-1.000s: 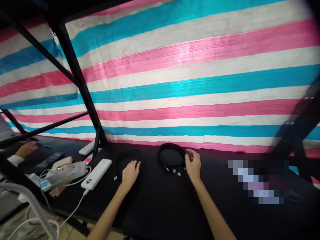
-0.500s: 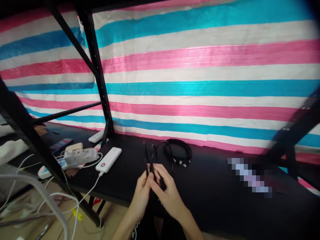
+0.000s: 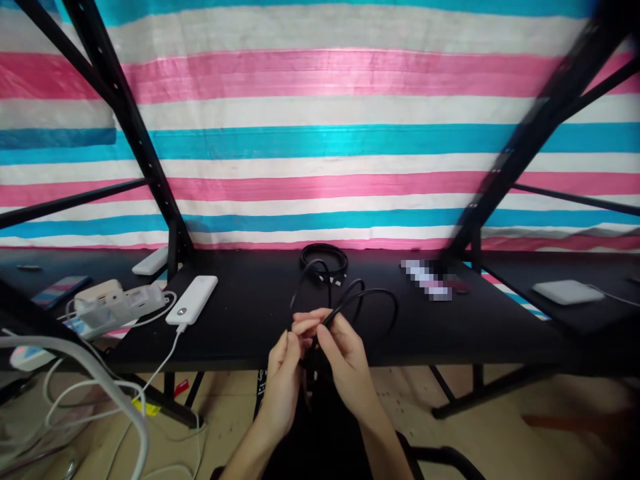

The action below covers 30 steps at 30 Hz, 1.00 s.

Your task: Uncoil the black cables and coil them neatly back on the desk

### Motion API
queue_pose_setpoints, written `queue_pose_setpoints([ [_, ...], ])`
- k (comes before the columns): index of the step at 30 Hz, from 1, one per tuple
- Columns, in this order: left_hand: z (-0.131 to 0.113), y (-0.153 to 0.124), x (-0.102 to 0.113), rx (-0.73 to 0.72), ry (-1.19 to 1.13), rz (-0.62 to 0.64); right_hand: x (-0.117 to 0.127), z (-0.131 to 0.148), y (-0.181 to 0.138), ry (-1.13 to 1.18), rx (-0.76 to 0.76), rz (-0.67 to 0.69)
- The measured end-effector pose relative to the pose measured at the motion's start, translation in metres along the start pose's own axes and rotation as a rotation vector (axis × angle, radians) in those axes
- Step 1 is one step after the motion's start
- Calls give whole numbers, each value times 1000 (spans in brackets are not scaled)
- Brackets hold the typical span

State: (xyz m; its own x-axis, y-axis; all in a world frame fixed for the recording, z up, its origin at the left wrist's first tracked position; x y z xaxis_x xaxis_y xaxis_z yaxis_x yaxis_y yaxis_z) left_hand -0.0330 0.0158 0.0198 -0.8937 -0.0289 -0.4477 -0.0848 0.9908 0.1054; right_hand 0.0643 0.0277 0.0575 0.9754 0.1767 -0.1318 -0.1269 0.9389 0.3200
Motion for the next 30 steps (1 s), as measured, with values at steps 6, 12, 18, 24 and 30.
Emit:
queue_pose_setpoints([
  [6,-37,14,14,-190,-135,-144,54,-4,-18,115,-53,-339],
  [12,-72,45,46,-362,-228,-225,115,-3,-30,-164,-40,-597],
  [18,-72,63,61,-305,-287,-255,127,-6,-21,-351,19,-609],
  [24,-81,63,67,-383,-147,-214,140,-25,-3,-329,-78,-609],
  [30,-91,58,86,-392,77,-323,143,-45,12,-170,-182,-669],
])
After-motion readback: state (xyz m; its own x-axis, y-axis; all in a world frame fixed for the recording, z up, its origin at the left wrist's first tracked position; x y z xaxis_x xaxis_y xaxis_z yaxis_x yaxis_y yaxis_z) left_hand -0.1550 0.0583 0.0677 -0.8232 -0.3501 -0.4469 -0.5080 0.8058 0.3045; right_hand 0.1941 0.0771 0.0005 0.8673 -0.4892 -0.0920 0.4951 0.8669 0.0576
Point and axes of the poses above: each hand's wrist, its own y-axis towards the middle knuckle, its own x-axis out of the back of the hand, z = x × y, the point moved 5 cm from there along y, towards the middle knuckle, and after that the axes turned 1 degree about -y, right-handed, at the moved point
